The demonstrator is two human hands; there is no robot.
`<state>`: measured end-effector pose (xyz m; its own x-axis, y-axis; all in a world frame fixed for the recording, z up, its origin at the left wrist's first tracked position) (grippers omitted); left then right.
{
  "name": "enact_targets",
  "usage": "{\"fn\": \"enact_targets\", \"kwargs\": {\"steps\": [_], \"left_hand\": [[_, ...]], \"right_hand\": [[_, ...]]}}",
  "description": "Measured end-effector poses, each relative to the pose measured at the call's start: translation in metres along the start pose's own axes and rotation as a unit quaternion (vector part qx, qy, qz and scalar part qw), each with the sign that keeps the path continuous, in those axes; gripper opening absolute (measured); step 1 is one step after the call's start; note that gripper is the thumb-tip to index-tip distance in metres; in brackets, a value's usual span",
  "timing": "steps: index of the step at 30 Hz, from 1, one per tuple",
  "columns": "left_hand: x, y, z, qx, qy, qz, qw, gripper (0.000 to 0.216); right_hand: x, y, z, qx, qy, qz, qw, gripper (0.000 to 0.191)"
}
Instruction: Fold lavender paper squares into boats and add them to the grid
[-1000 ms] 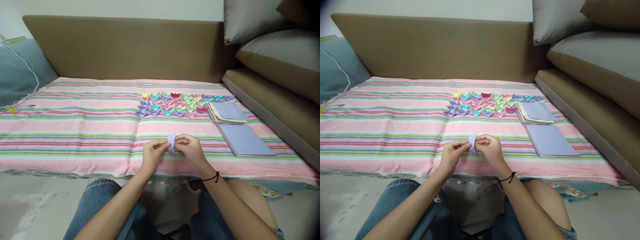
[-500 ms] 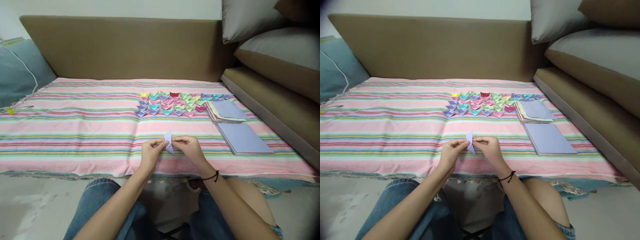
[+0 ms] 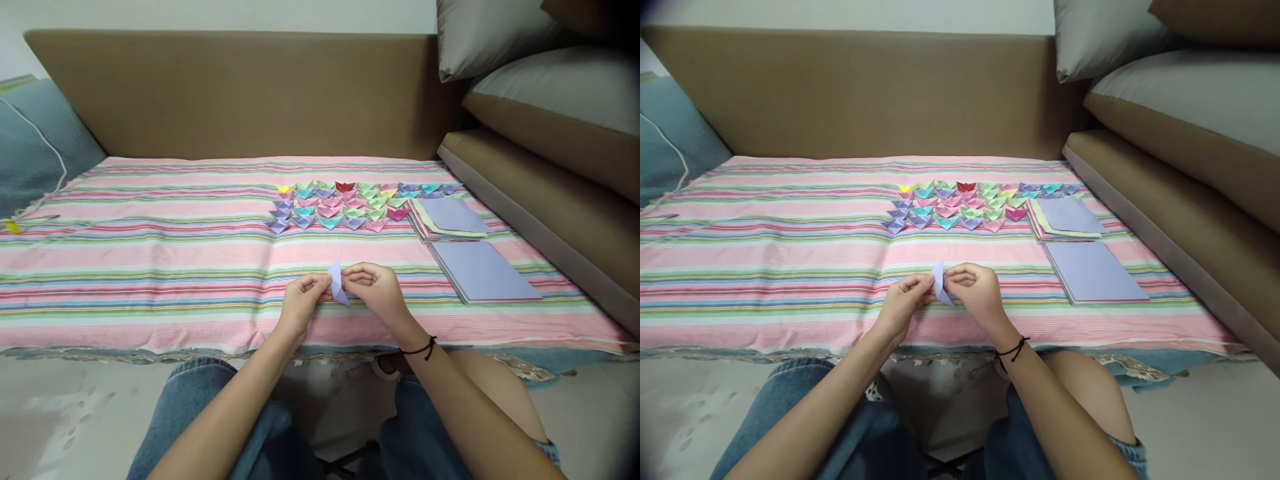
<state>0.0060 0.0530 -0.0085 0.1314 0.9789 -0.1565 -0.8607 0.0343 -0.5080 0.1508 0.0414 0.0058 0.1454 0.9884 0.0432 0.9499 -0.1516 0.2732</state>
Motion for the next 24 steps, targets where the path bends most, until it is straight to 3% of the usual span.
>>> {"fn": "enact_targets", "kwargs": {"steps": [8,16,24], "left_hand": [[0.0015,0.0007,0.0013,0.040,-0.076,-0.009,0.996,0.022],[-0.0004,-0.0016,0.0034,0.053,-0.080,-0.003,0.995,0.022],[-0.0010,-0.0018,0.0039,0.045,-0.090,-0.001,0.995,0.020]], "right_hand": [[-0.0037,-0.0025,-0.0041,-0.001,-0.002,-0.023,1.000,0.017],[-0.0034,-0.0004,-0.0020,0.072,-0.062,0.010,0.995,0.020],[-0.0035,-0.0021,-0.0019,0.095,-0.067,0.022,0.993,0.022]]}}
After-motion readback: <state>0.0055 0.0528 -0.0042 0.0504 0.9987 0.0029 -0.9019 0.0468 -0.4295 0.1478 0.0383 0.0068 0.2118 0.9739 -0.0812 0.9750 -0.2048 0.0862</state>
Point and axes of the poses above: each hand's wrist, its own x-axis towards the middle knuckle, its own y-axis out of the back of the hand, z = x × y, the point moved 4 cm from there along x, towards the middle knuckle, and after that the axes turned 15 degrees about -x, right-handed, at the moved point
